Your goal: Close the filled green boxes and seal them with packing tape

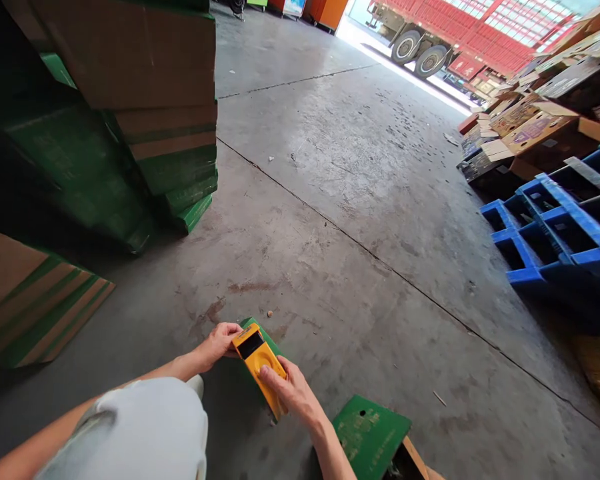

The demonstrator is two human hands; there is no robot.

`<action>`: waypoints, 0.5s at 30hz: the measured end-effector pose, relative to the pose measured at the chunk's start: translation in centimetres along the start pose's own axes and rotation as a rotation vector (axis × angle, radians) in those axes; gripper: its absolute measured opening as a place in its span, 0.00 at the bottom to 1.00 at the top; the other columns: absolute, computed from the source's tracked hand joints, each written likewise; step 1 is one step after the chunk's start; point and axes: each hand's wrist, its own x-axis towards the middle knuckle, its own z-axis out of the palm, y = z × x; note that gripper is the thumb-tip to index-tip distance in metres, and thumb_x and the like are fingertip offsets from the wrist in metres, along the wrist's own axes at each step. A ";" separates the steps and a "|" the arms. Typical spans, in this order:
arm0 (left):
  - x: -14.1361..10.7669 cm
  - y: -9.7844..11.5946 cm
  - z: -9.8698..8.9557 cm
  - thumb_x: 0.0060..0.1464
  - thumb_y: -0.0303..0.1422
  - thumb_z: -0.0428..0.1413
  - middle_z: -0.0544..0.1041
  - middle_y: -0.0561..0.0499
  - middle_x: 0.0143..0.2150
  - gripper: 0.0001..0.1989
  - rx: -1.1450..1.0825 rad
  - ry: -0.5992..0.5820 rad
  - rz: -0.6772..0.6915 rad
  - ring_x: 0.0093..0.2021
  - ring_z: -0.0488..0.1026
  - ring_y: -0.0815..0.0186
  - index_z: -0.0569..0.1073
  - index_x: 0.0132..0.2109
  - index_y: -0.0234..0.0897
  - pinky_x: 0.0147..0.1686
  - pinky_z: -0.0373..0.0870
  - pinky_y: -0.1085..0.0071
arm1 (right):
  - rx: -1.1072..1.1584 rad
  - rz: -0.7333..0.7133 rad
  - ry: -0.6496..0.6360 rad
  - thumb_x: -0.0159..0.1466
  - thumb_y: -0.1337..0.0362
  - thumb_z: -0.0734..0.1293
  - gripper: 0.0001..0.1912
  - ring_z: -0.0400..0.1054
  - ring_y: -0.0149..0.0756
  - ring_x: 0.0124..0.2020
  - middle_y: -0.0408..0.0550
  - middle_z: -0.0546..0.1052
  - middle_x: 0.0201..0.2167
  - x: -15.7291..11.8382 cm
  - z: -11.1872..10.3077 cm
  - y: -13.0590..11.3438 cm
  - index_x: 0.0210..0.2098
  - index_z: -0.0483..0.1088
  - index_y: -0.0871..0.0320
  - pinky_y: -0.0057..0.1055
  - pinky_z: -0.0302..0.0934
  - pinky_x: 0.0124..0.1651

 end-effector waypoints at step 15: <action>3.4 2.2 -8.6 0.47 0.48 0.62 0.84 0.47 0.34 0.17 0.110 0.376 0.209 0.35 0.82 0.61 0.77 0.33 0.38 0.29 0.77 0.71 | -0.085 0.017 -0.071 0.57 0.32 0.72 0.35 0.69 0.37 0.31 0.43 0.74 0.29 0.0 -0.7 -0.6 0.43 0.75 0.58 0.30 0.66 0.34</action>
